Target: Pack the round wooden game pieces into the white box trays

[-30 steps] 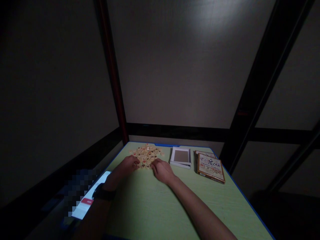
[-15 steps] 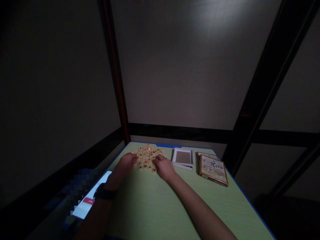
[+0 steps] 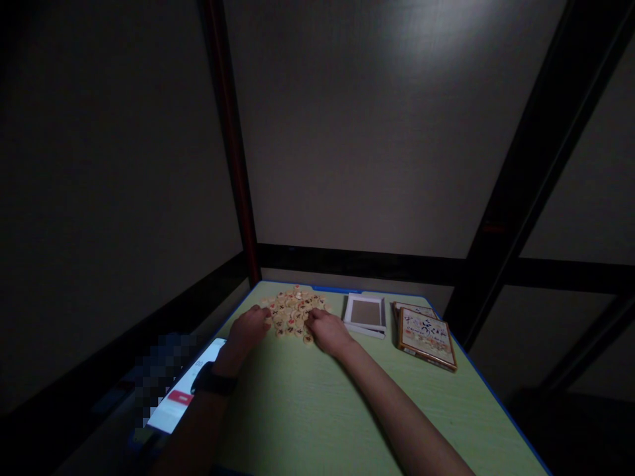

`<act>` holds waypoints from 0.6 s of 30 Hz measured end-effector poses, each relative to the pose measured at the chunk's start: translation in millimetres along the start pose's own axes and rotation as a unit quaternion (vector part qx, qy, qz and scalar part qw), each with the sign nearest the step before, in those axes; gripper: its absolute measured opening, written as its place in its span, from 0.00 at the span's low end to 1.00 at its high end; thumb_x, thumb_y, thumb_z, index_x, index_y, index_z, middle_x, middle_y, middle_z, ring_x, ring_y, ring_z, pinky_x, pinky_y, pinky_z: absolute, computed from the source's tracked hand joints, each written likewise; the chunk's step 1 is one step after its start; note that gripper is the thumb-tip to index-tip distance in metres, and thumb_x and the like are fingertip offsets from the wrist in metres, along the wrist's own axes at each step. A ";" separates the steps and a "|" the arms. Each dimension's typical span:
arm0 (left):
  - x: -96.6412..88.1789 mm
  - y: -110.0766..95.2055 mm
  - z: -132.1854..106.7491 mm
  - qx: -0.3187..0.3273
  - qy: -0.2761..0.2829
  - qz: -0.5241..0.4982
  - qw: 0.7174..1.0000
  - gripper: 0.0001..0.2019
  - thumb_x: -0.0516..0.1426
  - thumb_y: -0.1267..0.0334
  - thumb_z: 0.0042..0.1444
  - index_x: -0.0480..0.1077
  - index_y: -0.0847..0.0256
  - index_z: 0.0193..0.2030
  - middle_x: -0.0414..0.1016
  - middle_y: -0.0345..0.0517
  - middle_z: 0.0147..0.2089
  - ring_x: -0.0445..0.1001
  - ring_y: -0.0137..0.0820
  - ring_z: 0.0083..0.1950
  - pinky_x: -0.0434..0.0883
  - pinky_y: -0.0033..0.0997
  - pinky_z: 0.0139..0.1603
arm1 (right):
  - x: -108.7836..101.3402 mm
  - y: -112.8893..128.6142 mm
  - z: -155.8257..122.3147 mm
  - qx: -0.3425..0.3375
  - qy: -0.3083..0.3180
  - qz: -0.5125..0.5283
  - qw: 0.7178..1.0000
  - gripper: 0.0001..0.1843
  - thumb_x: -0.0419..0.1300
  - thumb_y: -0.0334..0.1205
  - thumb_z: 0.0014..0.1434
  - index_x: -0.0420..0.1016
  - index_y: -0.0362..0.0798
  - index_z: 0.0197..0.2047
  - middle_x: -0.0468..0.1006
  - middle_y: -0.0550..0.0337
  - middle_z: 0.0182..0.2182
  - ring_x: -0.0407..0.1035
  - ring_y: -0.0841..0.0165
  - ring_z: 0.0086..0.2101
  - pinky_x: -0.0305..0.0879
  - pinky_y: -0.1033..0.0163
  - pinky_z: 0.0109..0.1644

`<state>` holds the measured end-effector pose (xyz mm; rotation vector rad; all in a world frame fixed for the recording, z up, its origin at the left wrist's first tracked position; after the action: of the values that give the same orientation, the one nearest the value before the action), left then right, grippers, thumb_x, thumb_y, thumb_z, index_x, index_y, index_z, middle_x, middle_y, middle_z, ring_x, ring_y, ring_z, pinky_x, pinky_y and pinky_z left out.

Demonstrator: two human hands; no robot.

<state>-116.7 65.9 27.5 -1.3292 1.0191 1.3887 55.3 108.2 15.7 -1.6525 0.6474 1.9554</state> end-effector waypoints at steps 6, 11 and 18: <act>4.8 -1.9 2.6 0.008 0.003 -0.007 1.000 0.13 0.50 0.69 0.63 0.74 0.63 0.49 0.76 0.56 0.52 0.76 0.37 0.52 0.71 0.33 0.50 | 0.2 -0.8 -0.6 0.023 -0.001 0.011 1.000 0.15 0.48 0.37 0.70 0.76 0.46 0.48 0.75 0.48 0.48 0.72 0.62 0.45 0.64 0.63 0.46; 10.1 -0.3 4.8 0.015 -0.007 -0.003 1.000 0.13 0.50 0.70 0.63 0.73 0.64 0.49 0.77 0.57 0.51 0.76 0.38 0.52 0.70 0.33 0.52 | 2.8 -3.5 -0.5 0.039 -0.007 0.079 0.996 0.16 0.48 0.39 0.71 0.76 0.44 0.49 0.75 0.45 0.49 0.72 0.61 0.46 0.63 0.62 0.49; 12.0 -2.4 7.6 0.032 0.006 -0.017 0.999 0.13 0.50 0.71 0.61 0.75 0.66 0.46 0.78 0.59 0.50 0.76 0.39 0.53 0.68 0.34 0.54 | 3.4 -15.6 3.4 0.068 -0.039 0.172 0.982 0.13 0.54 0.32 0.64 0.80 0.45 0.45 0.82 0.50 0.43 0.75 0.62 0.45 0.63 0.65 0.47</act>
<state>-116.0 74.8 16.1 -1.3039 1.0354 1.3128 62.3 122.5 12.2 -1.4464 1.0700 2.1437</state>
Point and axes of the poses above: each hand's wrist, its own z-axis towards the middle knuckle, its own x-axis out of the palm, y = z × x, the point moved 7 cm from there along z, towards the middle knuckle
